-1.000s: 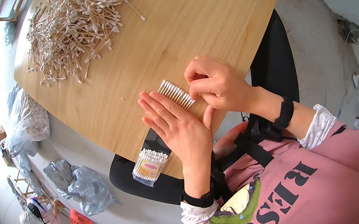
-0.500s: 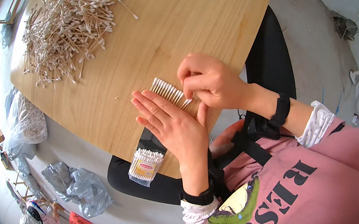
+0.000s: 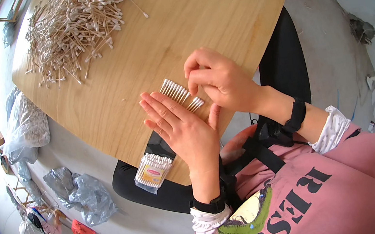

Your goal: Arranging cotton swabs in a row and packaging them into small plastic bags.

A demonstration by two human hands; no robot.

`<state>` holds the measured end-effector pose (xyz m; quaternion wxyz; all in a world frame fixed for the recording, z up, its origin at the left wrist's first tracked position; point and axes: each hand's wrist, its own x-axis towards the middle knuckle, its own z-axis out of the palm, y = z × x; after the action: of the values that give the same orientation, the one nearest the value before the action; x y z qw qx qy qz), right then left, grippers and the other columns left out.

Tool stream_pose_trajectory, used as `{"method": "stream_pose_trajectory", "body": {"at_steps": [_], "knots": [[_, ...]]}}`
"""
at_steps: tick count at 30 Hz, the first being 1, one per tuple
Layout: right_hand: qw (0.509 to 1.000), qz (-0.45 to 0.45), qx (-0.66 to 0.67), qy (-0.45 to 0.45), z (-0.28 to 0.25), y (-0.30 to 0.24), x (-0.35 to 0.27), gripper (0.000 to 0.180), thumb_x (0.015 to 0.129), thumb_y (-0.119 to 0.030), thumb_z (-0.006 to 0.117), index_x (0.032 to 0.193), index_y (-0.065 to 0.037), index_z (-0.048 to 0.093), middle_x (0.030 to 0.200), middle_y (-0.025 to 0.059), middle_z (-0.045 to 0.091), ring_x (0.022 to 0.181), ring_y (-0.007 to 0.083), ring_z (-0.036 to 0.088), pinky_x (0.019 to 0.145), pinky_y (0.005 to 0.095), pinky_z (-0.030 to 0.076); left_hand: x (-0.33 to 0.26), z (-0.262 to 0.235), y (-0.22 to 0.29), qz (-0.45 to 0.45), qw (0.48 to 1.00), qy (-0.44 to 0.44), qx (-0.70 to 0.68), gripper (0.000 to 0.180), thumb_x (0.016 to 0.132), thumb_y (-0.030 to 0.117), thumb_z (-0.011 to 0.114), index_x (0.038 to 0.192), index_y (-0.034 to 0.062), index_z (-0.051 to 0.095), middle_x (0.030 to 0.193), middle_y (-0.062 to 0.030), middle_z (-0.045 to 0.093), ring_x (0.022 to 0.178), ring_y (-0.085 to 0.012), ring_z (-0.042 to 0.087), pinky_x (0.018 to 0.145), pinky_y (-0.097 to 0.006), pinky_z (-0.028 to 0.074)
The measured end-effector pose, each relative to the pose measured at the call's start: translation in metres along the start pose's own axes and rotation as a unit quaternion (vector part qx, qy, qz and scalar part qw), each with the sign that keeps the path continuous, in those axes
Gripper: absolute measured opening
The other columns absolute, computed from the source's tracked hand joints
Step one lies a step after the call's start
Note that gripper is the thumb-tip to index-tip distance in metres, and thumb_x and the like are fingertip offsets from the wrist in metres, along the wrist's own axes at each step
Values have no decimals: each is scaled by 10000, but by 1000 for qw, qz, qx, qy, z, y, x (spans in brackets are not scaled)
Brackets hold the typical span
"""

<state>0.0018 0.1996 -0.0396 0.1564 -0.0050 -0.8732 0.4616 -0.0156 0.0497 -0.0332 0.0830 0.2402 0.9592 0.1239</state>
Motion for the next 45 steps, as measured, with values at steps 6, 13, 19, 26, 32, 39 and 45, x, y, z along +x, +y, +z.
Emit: {"method": "stream_pose_trajectory", "body": {"at_steps": [6,13,19,26,32,39,45], "knots": [[999,9,36,32,6,4,13,126,732,94,598,719,-27,632,939,58,550,862,206,562,686,314,466,0,2,1,0,1000,9,2,1181,810,744,572,1516,-130,210,1616,-294,166,1528,-398,123,1235,-497,79],[1000,-10,10,-4,5,6,12,225,706,160,535,700,-28,659,987,77,552,896,203,539,701,284,431,0,2,0,4,1000,9,-10,1171,832,702,598,1525,-133,158,1622,-298,125,1531,-408,84,1229,-510,88],[999,3,22,28,4,6,12,242,709,159,535,723,-37,676,980,72,561,910,207,537,707,296,430,0,0,1,3,1000,2,-10,1173,834,711,588,1523,-136,162,1621,-298,125,1531,-407,82,1230,-507,79],[999,-3,-2,41,8,4,16,147,741,97,606,734,-39,660,941,51,568,889,228,551,711,322,475,0,1,2,3,1000,3,-9,1167,839,710,583,1524,-135,162,1622,-297,122,1531,-408,80,1230,-507,76],[1000,-11,0,21,7,4,15,159,738,98,605,741,-53,655,954,48,578,895,232,563,722,335,486,0,1,1,1,1000,-1,-9,1159,842,698,589,1523,-137,161,1623,-297,118,1532,-406,77,1231,-504,76],[999,-6,-5,50,10,4,17,190,755,97,595,790,-72,674,982,42,590,916,229,573,749,333,501,0,1,1,3,1000,6,-15,1157,842,694,595,1521,-139,166,1621,-299,126,1531,-407,85,1230,-505,76],[999,1,-18,29,8,5,14,241,757,136,558,805,-58,693,1069,67,577,989,219,548,779,310,467,0,3,1,4,1000,13,-22,1149,841,672,617,1519,-141,171,1619,-302,132,1529,-409,96,1228,-507,91]]}}
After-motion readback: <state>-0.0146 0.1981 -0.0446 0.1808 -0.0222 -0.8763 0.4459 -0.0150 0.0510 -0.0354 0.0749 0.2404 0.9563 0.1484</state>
